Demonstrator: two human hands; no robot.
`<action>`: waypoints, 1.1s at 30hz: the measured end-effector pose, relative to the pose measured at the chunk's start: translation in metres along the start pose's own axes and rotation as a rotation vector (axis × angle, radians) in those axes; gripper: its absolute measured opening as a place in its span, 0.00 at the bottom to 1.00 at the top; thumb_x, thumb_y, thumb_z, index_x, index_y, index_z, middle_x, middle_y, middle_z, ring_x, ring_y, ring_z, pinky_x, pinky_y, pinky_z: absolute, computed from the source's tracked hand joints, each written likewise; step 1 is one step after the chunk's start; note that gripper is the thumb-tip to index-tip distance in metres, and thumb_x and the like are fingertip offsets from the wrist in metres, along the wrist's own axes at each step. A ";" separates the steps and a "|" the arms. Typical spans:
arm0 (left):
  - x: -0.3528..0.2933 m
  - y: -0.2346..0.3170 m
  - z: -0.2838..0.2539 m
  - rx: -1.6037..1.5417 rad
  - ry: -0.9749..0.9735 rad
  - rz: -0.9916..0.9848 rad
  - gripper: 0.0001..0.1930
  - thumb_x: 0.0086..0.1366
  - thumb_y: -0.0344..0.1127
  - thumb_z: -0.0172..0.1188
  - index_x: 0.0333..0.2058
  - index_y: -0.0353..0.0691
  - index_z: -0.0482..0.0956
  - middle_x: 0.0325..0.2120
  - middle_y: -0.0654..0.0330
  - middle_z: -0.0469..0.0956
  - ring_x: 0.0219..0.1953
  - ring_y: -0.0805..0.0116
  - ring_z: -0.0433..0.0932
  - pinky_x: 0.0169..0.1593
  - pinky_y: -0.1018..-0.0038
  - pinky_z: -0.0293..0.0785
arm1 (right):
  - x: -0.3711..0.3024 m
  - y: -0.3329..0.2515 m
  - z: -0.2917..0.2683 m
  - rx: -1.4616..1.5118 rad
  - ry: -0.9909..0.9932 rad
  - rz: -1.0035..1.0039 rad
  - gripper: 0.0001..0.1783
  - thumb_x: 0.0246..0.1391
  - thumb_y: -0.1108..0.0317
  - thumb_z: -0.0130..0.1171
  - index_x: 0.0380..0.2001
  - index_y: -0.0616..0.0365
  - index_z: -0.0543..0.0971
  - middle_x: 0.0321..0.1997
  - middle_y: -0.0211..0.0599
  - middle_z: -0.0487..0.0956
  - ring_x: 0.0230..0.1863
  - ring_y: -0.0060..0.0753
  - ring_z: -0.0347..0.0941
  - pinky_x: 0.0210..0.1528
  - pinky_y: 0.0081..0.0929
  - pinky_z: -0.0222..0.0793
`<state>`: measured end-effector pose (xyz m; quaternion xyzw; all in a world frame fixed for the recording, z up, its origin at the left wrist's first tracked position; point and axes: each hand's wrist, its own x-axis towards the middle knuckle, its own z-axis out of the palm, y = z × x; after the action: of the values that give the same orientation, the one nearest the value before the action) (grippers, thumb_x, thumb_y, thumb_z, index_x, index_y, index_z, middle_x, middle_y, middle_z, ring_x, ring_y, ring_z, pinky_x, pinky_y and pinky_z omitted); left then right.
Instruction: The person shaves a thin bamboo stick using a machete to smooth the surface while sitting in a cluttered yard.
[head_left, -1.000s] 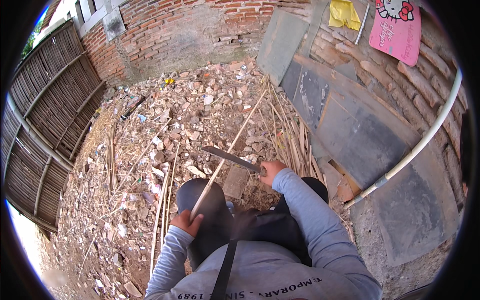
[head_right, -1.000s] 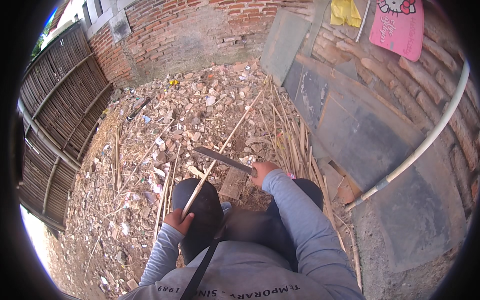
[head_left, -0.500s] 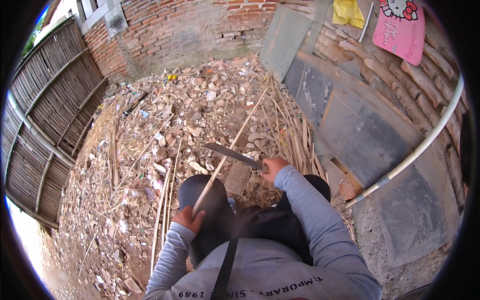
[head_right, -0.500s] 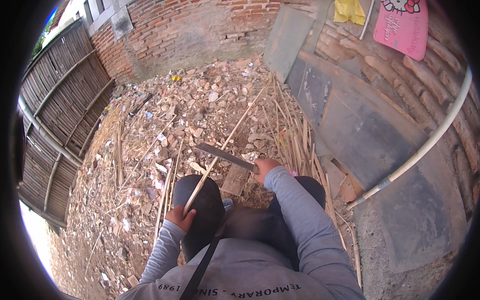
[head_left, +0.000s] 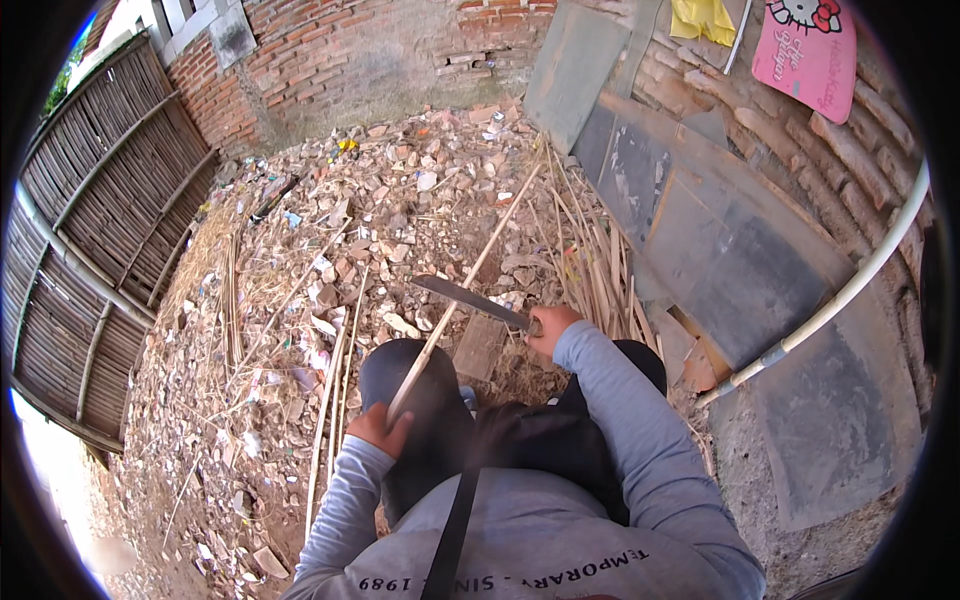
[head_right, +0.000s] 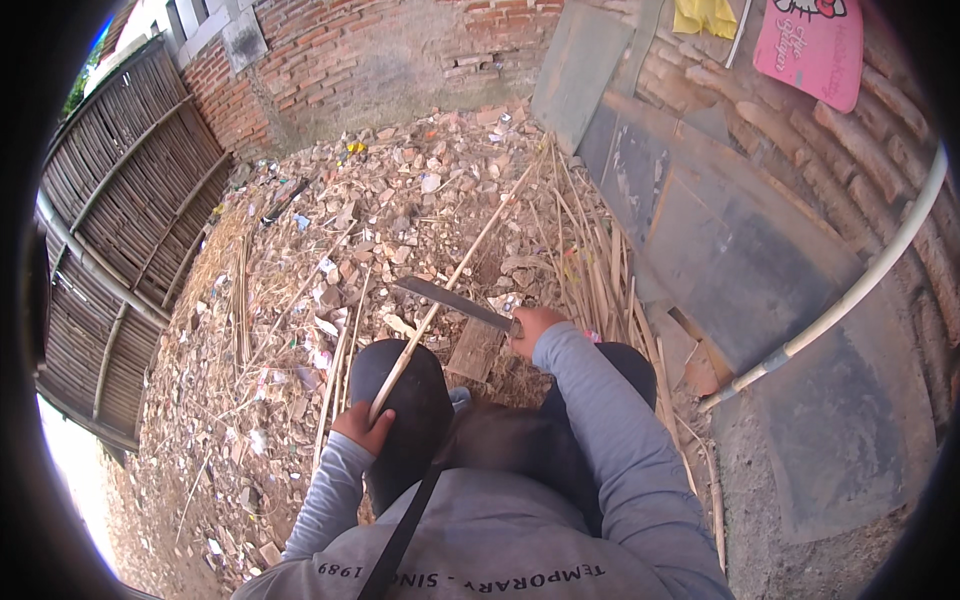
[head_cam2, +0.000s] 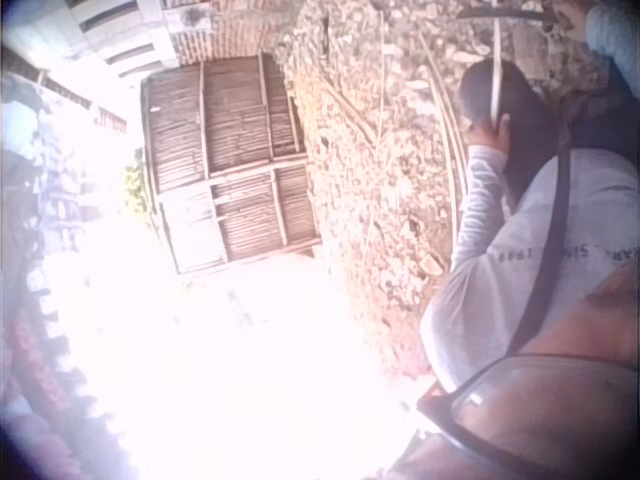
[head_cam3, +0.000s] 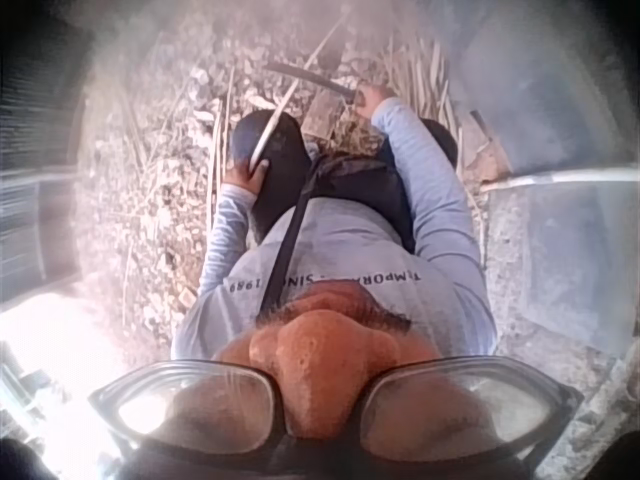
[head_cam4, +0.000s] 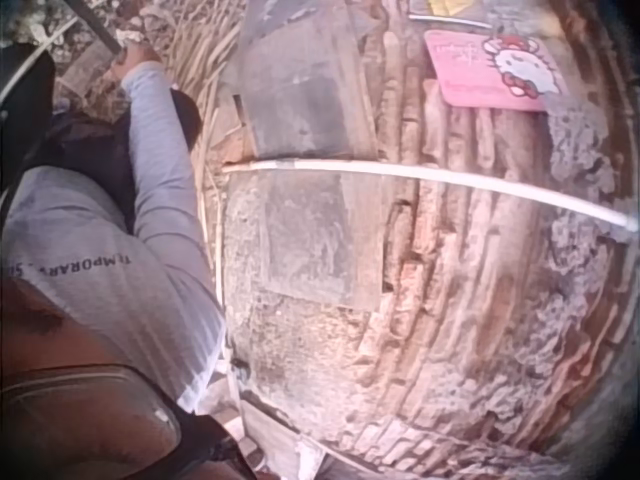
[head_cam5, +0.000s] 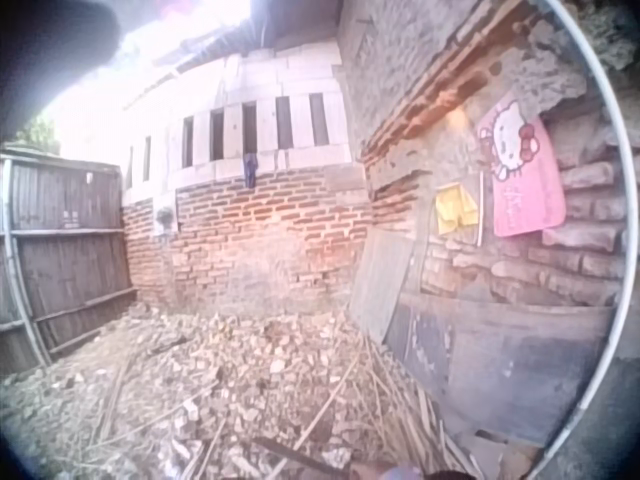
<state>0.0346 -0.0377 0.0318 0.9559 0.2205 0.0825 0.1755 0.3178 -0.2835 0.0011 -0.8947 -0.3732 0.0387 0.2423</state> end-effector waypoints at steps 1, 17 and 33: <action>0.000 0.000 0.000 0.001 -0.002 -0.001 0.24 0.56 0.56 0.58 0.23 0.36 0.69 0.18 0.42 0.74 0.24 0.40 0.75 0.29 0.54 0.71 | 0.000 0.000 0.000 -0.005 0.001 -0.001 0.18 0.41 0.55 0.65 0.29 0.57 0.74 0.25 0.49 0.76 0.32 0.54 0.74 0.36 0.45 0.69; 0.001 -0.002 0.003 0.000 0.002 -0.002 0.23 0.55 0.55 0.59 0.24 0.36 0.71 0.18 0.42 0.75 0.25 0.40 0.76 0.30 0.54 0.72 | 0.000 -0.001 -0.002 -0.003 -0.015 0.000 0.19 0.40 0.54 0.65 0.29 0.57 0.74 0.25 0.48 0.76 0.33 0.54 0.74 0.37 0.44 0.69; 0.001 -0.003 0.008 -0.021 0.053 0.025 0.21 0.55 0.53 0.61 0.23 0.40 0.68 0.16 0.44 0.74 0.23 0.41 0.75 0.26 0.55 0.70 | 0.002 -0.002 -0.005 0.002 -0.127 0.044 0.22 0.39 0.55 0.64 0.35 0.57 0.74 0.32 0.49 0.78 0.38 0.53 0.74 0.42 0.44 0.70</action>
<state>0.0356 -0.0368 0.0235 0.9542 0.2121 0.1126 0.1786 0.3191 -0.2833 0.0068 -0.8982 -0.3680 0.1008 0.2181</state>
